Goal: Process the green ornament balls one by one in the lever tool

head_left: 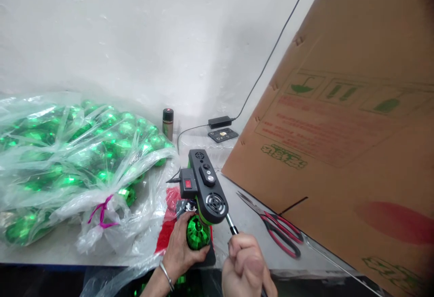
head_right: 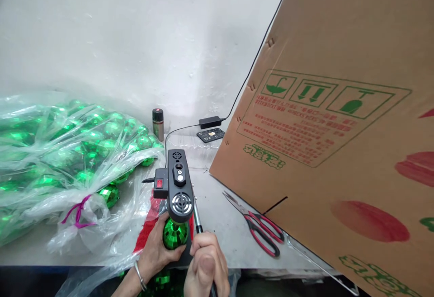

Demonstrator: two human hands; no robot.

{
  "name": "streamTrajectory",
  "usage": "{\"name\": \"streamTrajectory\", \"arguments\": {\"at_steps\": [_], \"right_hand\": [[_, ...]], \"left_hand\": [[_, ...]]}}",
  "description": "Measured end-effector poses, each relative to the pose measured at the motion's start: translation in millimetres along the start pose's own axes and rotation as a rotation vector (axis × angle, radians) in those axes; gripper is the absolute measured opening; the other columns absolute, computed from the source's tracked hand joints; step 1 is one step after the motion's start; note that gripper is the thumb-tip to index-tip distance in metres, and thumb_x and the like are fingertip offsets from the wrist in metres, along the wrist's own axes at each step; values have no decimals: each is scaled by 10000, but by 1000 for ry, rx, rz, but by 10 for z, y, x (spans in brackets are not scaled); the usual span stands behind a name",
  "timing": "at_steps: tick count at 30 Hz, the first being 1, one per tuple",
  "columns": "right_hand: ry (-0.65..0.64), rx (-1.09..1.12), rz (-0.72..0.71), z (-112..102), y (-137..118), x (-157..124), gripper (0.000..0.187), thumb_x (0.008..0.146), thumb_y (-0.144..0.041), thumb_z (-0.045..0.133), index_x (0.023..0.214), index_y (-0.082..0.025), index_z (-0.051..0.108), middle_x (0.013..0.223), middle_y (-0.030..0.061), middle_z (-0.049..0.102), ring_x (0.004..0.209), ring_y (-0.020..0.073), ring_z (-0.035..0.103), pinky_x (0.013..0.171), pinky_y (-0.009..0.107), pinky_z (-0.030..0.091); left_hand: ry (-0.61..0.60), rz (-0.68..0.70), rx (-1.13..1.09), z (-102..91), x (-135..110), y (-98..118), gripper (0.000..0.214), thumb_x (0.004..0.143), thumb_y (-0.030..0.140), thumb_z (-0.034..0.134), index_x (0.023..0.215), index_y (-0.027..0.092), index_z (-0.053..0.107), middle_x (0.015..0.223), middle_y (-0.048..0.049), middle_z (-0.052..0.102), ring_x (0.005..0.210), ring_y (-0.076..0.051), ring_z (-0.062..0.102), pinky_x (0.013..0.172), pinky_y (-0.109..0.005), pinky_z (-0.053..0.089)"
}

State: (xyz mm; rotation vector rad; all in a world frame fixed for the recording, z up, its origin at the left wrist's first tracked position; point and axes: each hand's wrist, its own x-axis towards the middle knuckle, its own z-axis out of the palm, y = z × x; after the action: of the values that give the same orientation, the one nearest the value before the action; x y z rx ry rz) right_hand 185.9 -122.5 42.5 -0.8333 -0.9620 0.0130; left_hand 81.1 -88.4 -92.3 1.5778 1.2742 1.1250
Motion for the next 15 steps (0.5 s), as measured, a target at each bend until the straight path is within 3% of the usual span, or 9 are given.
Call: {"name": "streamTrajectory", "arguments": {"at_steps": [8, 15], "right_hand": [[66, 39, 10, 17, 151, -132, 605, 1198, -378, 524, 619, -239, 415, 597, -64, 389, 520, 118, 385, 544, 326, 226], [73, 46, 33, -47, 319, -261, 579, 1196, -387, 530, 646, -250, 411, 610, -66, 379, 541, 129, 401, 560, 322, 245]], "left_hand": [[-6, 42, 15, 37, 25, -73, 788, 651, 287, 883, 1409, 178, 701, 1365, -189, 809, 1283, -438, 792, 1190, -663, 625], [-16, 52, 40, 91, 51, -236, 790, 682, 304, 873, 1436, 166, 685, 1386, -200, 808, 1304, -425, 791, 1204, -646, 622]]}}
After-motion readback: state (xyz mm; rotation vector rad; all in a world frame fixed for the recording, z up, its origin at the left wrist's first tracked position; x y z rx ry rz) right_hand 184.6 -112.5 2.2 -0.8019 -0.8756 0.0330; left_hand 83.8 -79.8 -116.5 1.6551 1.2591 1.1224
